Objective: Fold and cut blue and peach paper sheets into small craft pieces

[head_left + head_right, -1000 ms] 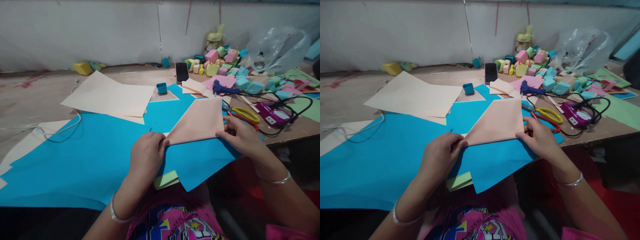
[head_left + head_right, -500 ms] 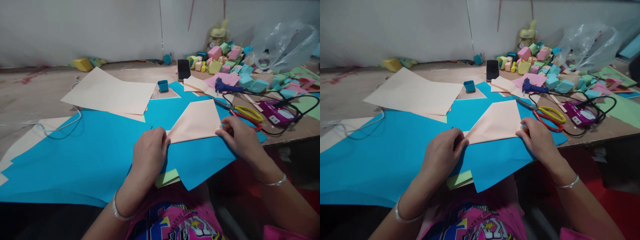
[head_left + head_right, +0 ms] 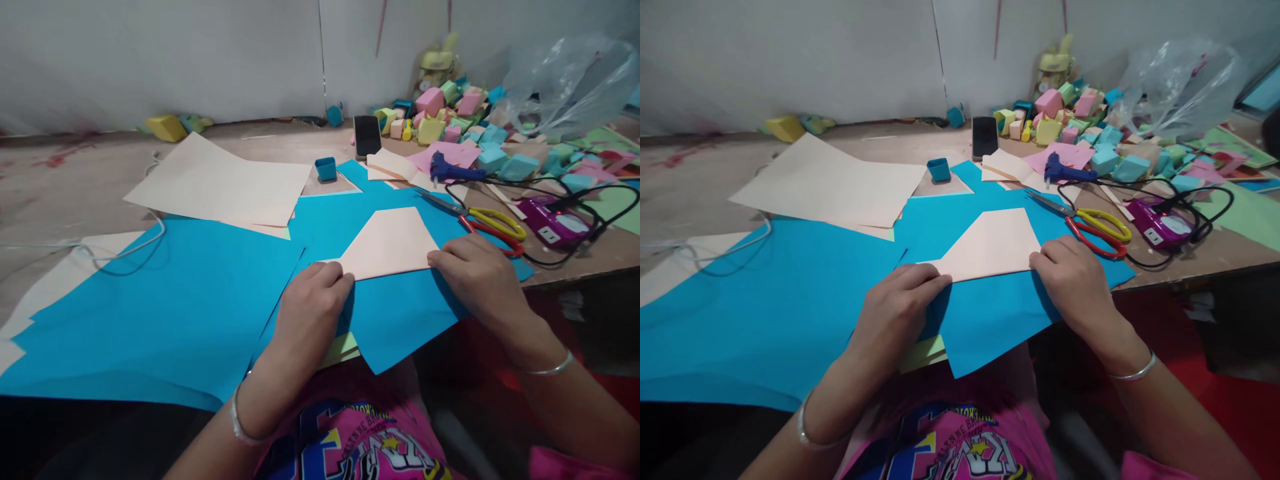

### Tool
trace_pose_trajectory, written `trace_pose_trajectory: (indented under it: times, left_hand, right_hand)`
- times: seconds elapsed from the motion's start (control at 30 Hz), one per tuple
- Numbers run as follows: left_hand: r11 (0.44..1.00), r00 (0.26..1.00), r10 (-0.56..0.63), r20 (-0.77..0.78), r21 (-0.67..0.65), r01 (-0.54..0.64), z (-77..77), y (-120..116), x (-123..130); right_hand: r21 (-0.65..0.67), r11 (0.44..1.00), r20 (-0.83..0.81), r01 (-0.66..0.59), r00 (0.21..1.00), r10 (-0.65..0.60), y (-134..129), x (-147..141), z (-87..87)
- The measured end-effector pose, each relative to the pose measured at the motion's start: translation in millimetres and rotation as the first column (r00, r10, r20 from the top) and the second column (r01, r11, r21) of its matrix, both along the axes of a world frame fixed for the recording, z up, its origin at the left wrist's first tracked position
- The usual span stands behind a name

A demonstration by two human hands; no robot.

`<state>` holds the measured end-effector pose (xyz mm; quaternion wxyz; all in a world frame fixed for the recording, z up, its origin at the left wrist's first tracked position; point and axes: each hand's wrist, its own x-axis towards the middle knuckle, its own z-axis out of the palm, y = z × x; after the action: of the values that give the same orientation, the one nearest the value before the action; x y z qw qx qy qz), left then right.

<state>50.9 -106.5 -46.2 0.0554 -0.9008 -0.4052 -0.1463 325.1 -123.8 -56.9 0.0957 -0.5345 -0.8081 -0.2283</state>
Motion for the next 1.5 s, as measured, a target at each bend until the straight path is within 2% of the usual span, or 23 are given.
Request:
trace_pose_trajectory:
  times: [0.1, 0.13, 0.23, 0.33, 0.4, 0.5, 0.63, 0.73, 0.87, 1.0, 1.17, 1.5]
  left_hand:
    - [0.999, 0.989, 0.011, -0.150, 0.033, -0.006, 3.7, -8, 1]
    - [0.999, 0.983, 0.015, -0.181, 0.043, -0.007, 5.0, -9, 1]
    - [0.998, 0.977, 0.006, -0.215, 0.058, 0.006, 7.6, -13, 5]
    - [0.999, 0.977, 0.013, -0.211, 0.054, -0.001, 8.5, -15, 8]
    - [0.998, 0.977, 0.033, -0.209, 0.052, -0.023, 8.7, -17, 10]
    - [0.997, 0.978, 0.047, -0.204, 0.062, -0.035, 8.5, -19, 10]
    - [0.995, 0.983, 0.027, -0.183, 0.101, -0.009, 5.5, -21, 6]
    - [0.987, 0.987, 0.000, -0.160, 0.157, 0.026, 2.2, -24, 0]
    - [0.976, 0.985, 0.031, -0.172, 0.219, 0.008, 0.7, -28, -13]
    - [0.979, 0.969, 0.060, -0.238, 0.202, -0.011, 2.9, -30, -22]
    - [0.983, 0.966, 0.126, -0.226, 0.156, -0.092, 2.8, -35, -23]
    - [0.978, 0.968, 0.161, -0.194, 0.166, -0.130, -1.8, -38, -25]
  right_hand:
    - [-0.004, 0.999, 0.069, -0.046, 0.997, 0.046, -7, -26, 9.5]
    - [-0.011, 0.995, 0.068, -0.097, 0.993, 0.098, -9, -36, 12.0]
    - [-0.070, 0.969, 0.055, -0.239, 0.969, 0.242, -10, -65, 16.0]
    - [-0.105, 0.958, 0.070, -0.267, 0.959, 0.275, -9, -77, 14.9]
    - [-0.108, 0.955, 0.059, -0.278, 0.957, 0.285, -9, -73, 11.7]
    - [-0.072, 0.963, 0.014, -0.258, 0.966, 0.260, -14, -49, 5.6]
    - [-0.040, 0.990, 0.028, -0.132, 0.991, 0.133, -24, -10, 1.1]
    - [-0.027, 0.997, 0.061, -0.070, 0.996, 0.072, -28, 4, 1.0]
    - [-0.010, 1.000, 0.092, -0.028, 0.995, 0.028, -27, 3, 0.1]
    - [0.028, 0.999, 0.083, -0.021, 0.996, 0.018, -26, 1, -3.1]
    - [-0.001, 1.000, 0.077, -0.012, 0.997, 0.012, -27, 6, -6.5]
    - [0.007, 1.000, 0.016, -0.015, 1.000, 0.015, -28, 7, -10.2]
